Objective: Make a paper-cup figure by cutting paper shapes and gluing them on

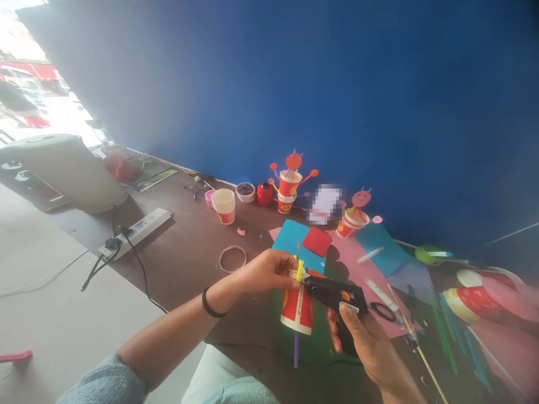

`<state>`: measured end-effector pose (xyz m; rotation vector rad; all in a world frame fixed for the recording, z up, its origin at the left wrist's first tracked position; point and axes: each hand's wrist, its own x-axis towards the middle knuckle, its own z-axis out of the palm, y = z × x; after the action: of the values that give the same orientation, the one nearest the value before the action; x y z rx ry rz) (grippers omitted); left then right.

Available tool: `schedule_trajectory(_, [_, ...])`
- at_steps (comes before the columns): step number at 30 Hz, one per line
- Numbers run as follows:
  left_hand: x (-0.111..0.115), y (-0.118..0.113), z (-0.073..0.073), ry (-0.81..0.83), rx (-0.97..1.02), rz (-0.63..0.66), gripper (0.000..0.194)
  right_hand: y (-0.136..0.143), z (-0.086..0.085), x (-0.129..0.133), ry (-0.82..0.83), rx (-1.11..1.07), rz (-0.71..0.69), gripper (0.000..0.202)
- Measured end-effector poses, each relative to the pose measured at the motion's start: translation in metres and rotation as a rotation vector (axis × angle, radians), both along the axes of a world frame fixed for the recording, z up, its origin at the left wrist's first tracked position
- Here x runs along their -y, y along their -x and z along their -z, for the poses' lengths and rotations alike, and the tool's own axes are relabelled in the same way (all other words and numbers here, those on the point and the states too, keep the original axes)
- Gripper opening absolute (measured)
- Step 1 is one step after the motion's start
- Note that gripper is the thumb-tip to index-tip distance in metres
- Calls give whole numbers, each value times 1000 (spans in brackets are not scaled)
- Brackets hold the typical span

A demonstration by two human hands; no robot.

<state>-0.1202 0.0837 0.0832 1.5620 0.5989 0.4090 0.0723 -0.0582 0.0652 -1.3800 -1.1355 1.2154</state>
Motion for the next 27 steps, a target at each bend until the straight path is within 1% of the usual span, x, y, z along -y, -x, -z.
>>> schedule_trajectory(3, [-1, -1, -3, -19, -32, 7, 35, -2, 1, 0, -18, 64, -34, 47])
schedule_trajectory(11, [3, -1, -11, -169, -61, 20, 28, -6, 0, 1, -24, 131, -126, 46])
schedule_trajectory(14, [5, -1, -13, -180, -74, 9, 27, -7, -1, 2, -18, 129, -131, 46])
schedule_trajectory(18, [5, 0, -14, -158, -88, 5, 32, -10, 2, 4, -33, 177, -160, 48])
schedule_trajectory(23, [3, -1, -11, -131, -96, 20, 38, -12, 5, 7, -62, 147, -99, 46])
schedule_trajectory(27, [3, 0, -9, -150, -110, -4, 39, -8, 3, 9, -44, 85, -18, 42])
